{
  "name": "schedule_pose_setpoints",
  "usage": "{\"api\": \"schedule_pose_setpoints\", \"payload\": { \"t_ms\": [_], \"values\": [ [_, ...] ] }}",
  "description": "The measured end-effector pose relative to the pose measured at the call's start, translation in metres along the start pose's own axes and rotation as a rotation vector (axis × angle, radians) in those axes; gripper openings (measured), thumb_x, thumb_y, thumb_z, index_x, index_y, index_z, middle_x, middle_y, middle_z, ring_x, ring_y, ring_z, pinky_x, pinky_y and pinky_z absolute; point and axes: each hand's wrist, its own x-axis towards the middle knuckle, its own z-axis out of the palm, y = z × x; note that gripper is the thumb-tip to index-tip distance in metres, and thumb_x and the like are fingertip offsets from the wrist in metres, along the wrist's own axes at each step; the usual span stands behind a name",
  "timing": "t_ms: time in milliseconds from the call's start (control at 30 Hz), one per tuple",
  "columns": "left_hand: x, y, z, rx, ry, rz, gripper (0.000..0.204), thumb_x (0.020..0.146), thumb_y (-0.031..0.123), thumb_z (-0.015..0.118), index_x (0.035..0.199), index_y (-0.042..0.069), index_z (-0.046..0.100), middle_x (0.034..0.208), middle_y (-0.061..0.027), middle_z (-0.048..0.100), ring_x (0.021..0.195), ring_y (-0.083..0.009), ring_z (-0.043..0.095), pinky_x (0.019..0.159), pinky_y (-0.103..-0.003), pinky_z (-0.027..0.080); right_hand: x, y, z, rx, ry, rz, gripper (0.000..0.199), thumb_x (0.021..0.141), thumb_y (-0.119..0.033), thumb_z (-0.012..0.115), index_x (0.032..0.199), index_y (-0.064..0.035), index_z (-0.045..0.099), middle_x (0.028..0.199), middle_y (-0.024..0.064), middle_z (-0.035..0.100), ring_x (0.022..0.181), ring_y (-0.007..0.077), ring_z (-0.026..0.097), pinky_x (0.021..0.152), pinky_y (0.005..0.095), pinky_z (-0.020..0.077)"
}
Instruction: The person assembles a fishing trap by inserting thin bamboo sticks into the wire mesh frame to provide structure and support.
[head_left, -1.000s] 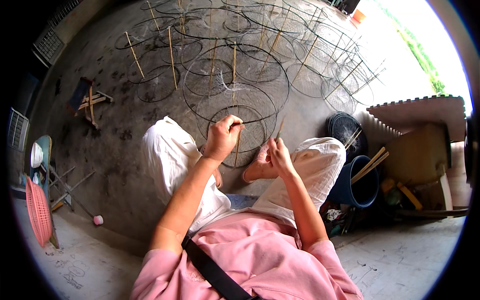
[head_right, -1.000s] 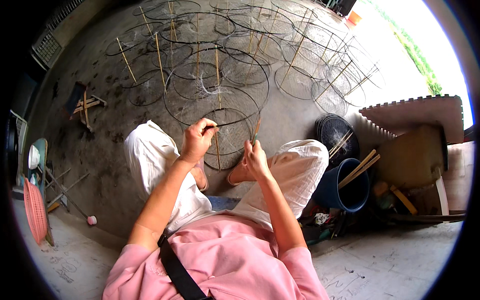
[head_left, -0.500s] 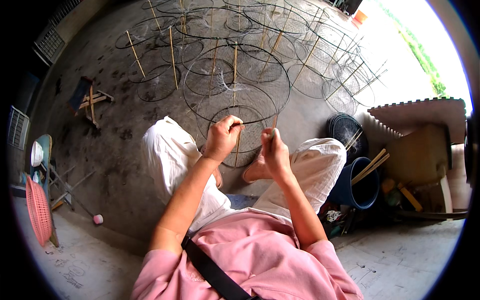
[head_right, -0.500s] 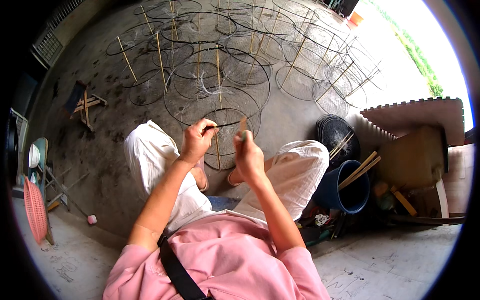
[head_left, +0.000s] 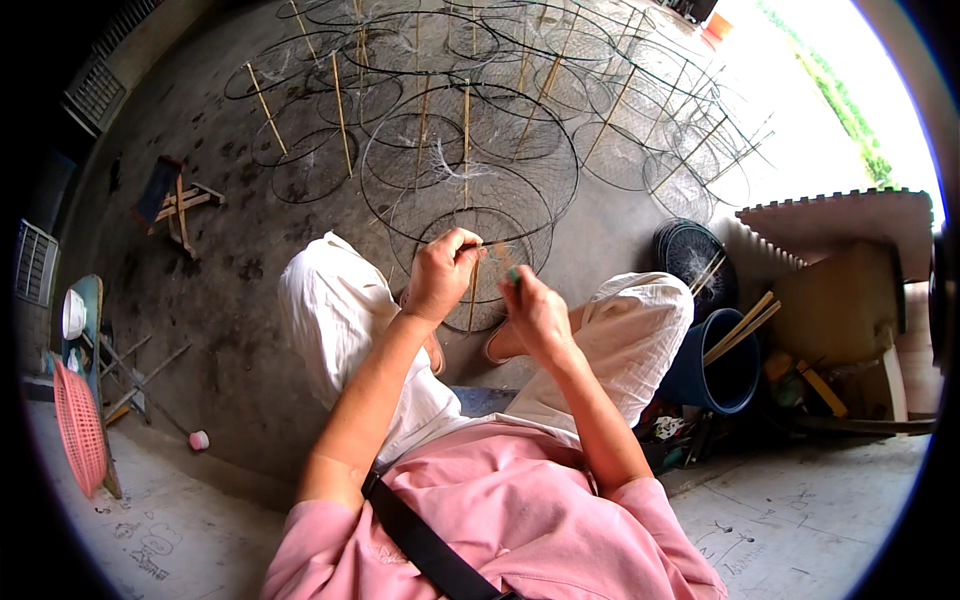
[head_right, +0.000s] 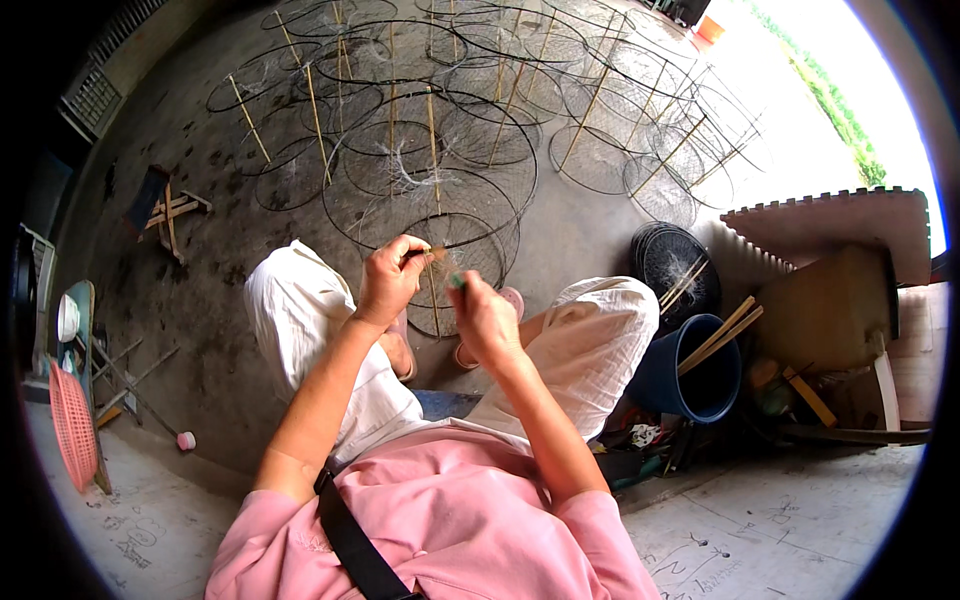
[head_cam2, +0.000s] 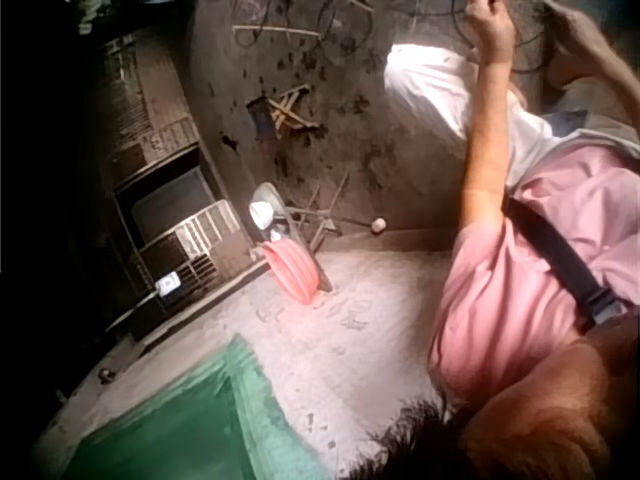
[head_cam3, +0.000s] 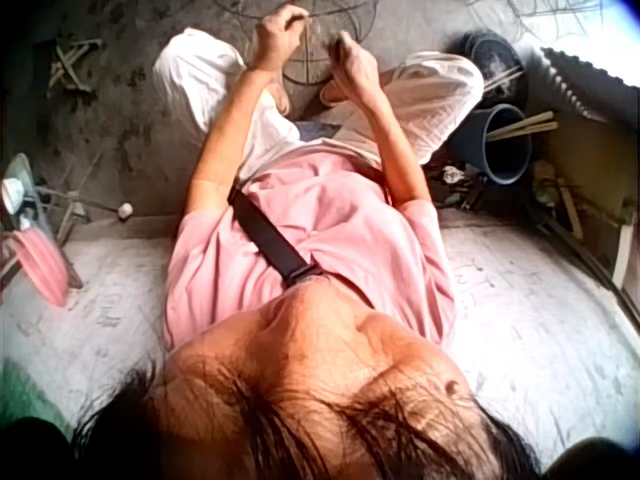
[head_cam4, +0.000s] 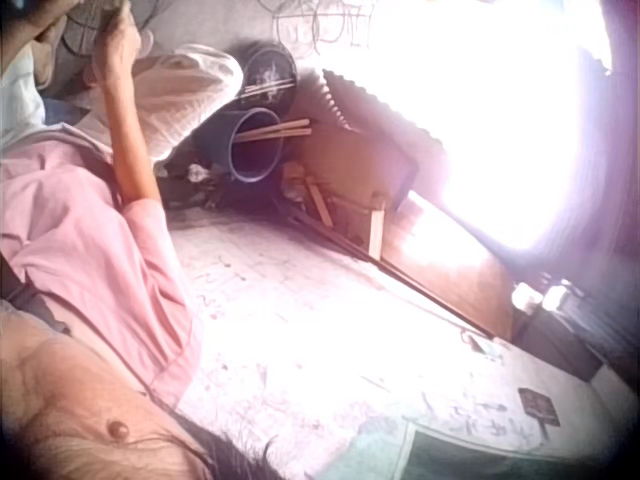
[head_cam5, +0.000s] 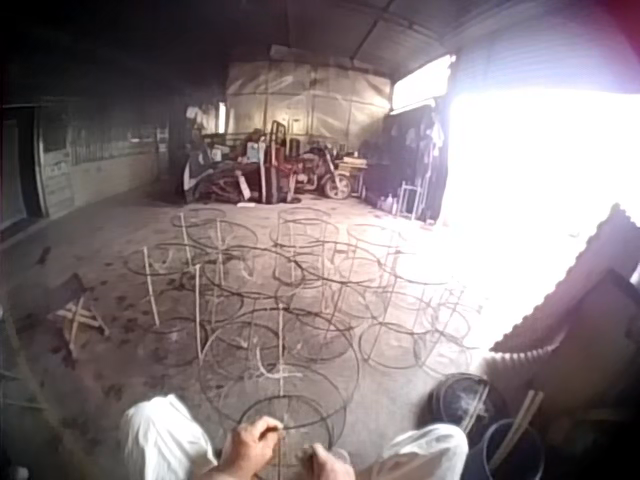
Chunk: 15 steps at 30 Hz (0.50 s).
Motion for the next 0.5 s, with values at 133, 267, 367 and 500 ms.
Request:
{"api": "schedule_pose_setpoints", "payload": {
  "t_ms": [133, 267, 367, 500],
  "values": [
    [0.005, 0.008, 0.009, -0.016, -0.019, 0.028, 0.006, 0.107, 0.0, 0.083, 0.111, 0.003, 0.08, 0.076, -0.001, 0.074, 0.059, -0.0066, 0.065, 0.055, -0.03, 0.05, -0.003, 0.066, 0.015, 0.112, -0.099, 0.296, 0.04, 0.117, -0.041, 0.072, 0.114, -0.002, 0.07, 0.096, 0.0324, 0.079, 0.095, 0.0572, 0.078, 0.081, 0.067, 0.0592],
    [0.006, 0.006, 0.007, -0.015, -0.011, 0.023, 0.005, 0.107, 0.0, 0.083, 0.11, 0.003, 0.08, 0.076, -0.0007, 0.074, 0.059, -0.0064, 0.064, 0.055, -0.03, 0.05, -0.021, 0.059, 0.032, 0.071, -0.145, 0.193, 0.04, 0.116, -0.042, 0.078, 0.114, -0.003, 0.069, 0.08, 0.0239, 0.074, 0.074, 0.0471, 0.078, 0.068, 0.0572, 0.0597],
    [0.003, 0.002, 0.001, -0.01, -0.006, 0.02, 0.005, 0.107, 0.0, 0.084, 0.11, 0.003, 0.08, 0.076, -0.001, 0.074, 0.058, -0.0063, 0.064, 0.055, -0.03, 0.051, -0.014, 0.024, 0.018, -0.039, -0.193, 0.131, 0.039, 0.114, -0.042, 0.077, 0.118, -0.0043, 0.072, 0.1, 0.0272, 0.08, 0.094, 0.0507, 0.08, 0.08, 0.0611, 0.0614],
    [0.003, 0.004, -0.001, 0.03, -0.008, 0.049, 0.009, 0.105, -0.001, 0.083, 0.112, 0.003, 0.08, 0.084, -0.0067, 0.08, 0.07, -0.0126, 0.073, 0.064, -0.034, 0.058, -0.007, -0.031, -0.015, 0.04, 0.088, -0.193, 0.027, 0.111, -0.025, 0.085, 0.13, -0.0078, 0.075, 0.113, 0.0199, 0.082, 0.103, 0.0449, 0.081, 0.086, 0.0556, 0.0621]
  ]
}}
